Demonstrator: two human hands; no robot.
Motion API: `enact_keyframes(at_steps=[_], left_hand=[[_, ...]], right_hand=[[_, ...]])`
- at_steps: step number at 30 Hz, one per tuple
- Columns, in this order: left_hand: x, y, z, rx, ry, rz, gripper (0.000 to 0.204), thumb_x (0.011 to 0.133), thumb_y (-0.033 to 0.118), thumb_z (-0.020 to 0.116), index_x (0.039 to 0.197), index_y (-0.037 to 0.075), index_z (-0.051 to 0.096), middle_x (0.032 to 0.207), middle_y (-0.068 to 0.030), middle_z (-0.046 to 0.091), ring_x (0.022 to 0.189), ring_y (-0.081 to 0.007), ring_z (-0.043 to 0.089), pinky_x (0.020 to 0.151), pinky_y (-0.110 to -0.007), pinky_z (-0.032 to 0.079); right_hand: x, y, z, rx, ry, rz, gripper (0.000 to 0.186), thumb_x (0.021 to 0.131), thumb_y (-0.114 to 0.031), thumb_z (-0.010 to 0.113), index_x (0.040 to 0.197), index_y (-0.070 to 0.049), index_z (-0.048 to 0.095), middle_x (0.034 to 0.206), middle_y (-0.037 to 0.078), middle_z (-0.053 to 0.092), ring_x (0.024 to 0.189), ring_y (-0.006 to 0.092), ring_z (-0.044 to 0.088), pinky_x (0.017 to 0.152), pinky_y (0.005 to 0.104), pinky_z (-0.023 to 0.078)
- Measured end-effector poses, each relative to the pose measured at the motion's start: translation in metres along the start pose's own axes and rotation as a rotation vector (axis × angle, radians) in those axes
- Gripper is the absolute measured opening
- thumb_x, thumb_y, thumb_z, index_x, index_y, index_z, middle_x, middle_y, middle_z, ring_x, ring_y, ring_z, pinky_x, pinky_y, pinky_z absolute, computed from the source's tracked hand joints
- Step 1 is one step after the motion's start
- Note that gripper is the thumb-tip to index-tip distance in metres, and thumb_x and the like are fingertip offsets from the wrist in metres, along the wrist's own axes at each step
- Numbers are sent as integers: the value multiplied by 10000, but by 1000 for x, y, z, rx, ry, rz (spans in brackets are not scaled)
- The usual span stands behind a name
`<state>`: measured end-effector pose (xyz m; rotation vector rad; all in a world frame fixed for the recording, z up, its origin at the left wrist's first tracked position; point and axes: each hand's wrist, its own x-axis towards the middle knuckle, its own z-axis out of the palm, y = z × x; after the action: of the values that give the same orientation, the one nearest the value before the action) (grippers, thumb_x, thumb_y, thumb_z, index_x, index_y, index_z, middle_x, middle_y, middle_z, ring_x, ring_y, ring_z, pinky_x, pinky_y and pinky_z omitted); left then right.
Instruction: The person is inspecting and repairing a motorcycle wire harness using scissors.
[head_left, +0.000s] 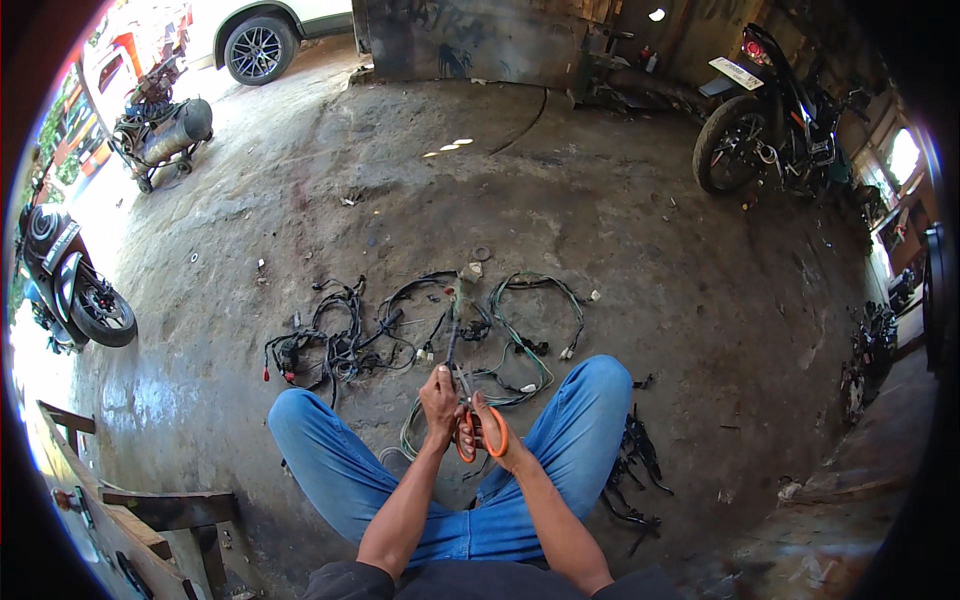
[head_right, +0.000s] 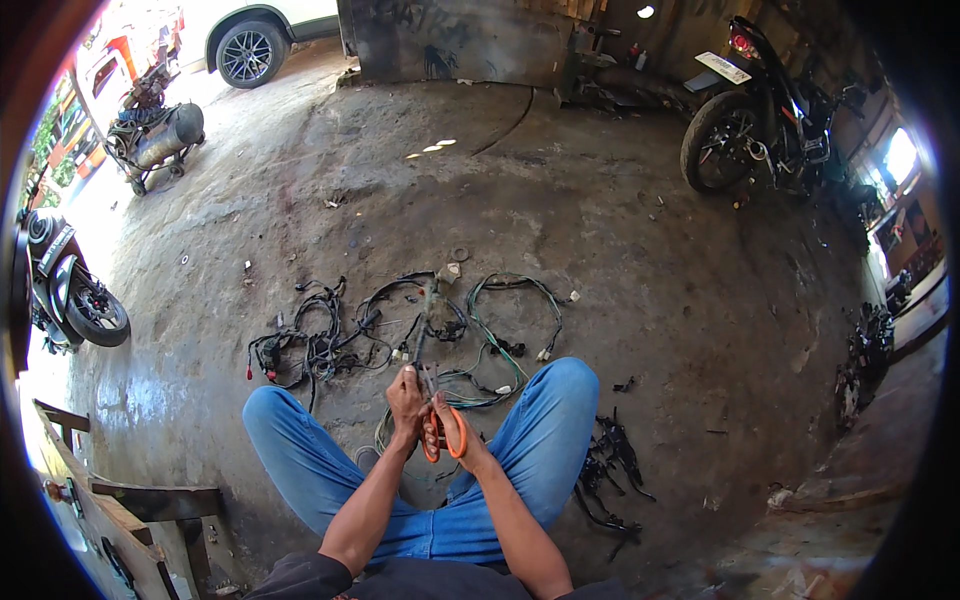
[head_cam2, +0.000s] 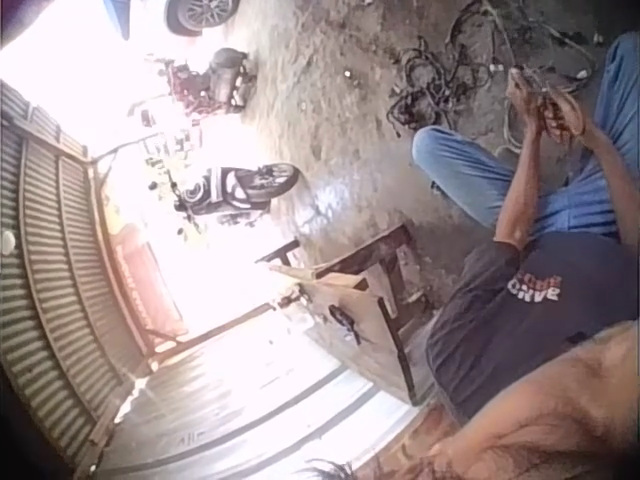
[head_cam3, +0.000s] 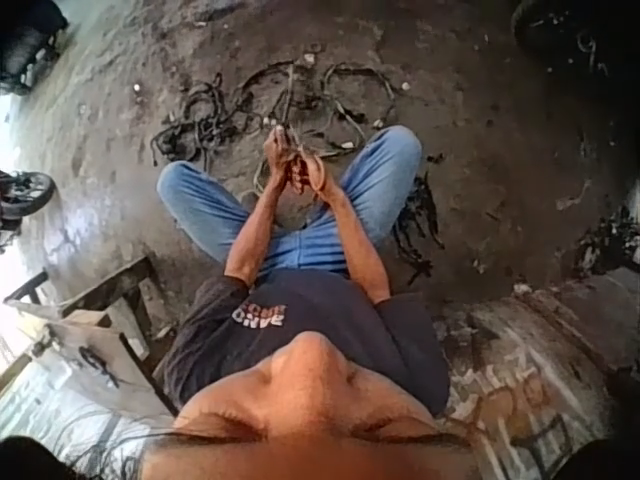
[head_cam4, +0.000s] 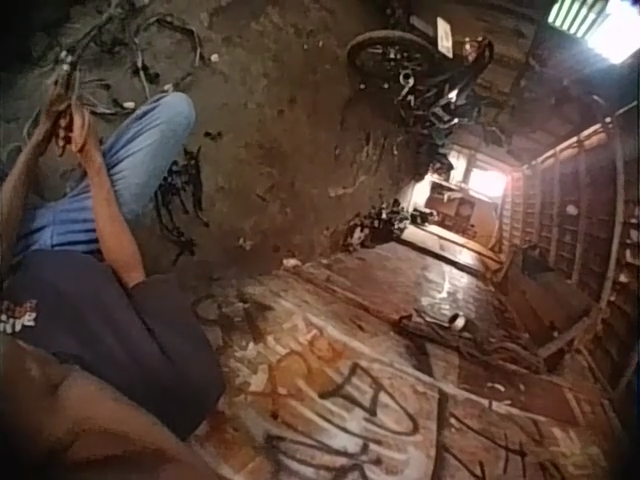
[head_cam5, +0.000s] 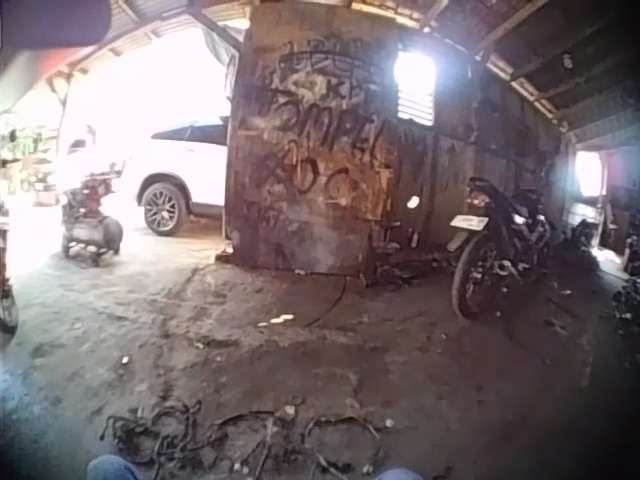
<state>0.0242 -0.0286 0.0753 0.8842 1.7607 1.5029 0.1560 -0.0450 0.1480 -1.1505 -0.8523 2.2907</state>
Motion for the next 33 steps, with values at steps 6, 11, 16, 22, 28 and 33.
enact_keyframes(at_steps=[6,11,16,22,28,33], left_hand=[[3,47,-28,-127,264,170,387,1074,315,439,963,10,651,585,33,461,500,-33,400,456,-246,289],[6,25,-26,140,155,192,323,1060,264,454,959,9,625,606,-51,525,538,-94,479,501,-305,387],[-1,-35,-5,56,-72,-78,345,1069,296,418,953,23,595,750,-58,592,655,-90,500,603,-303,424],[-16,-69,17,-553,-288,-491,329,1078,330,438,1117,50,604,1004,-37,653,725,-84,523,618,-245,447],[-9,-81,4,-673,-401,-574,377,1066,377,459,1298,100,565,1040,-62,662,664,-101,554,512,-244,472],[-12,-70,2,-686,-440,-612,369,1057,405,469,1297,139,559,992,-49,654,584,-85,516,418,-215,409]], right_hand=[[-7,-9,20,-142,-85,-165,671,994,-671,348,1102,-41,553,769,-5,482,639,96,487,595,272,463],[7,5,7,-51,-248,-161,638,1003,-656,352,1069,-54,555,760,-10,469,606,93,460,566,263,440],[16,10,0,-12,-11,38,630,973,-689,404,970,-76,548,689,-16,436,549,94,450,506,264,428],[21,17,-13,-32,160,83,721,889,-788,443,920,-75,548,618,-11,437,472,124,459,454,275,411],[34,20,-14,-8,135,97,711,886,-789,456,868,-80,520,611,-15,428,465,91,426,436,254,398],[35,17,-19,-3,151,131,700,883,-788,466,872,-89,516,623,-26,420,479,87,432,449,250,403]])
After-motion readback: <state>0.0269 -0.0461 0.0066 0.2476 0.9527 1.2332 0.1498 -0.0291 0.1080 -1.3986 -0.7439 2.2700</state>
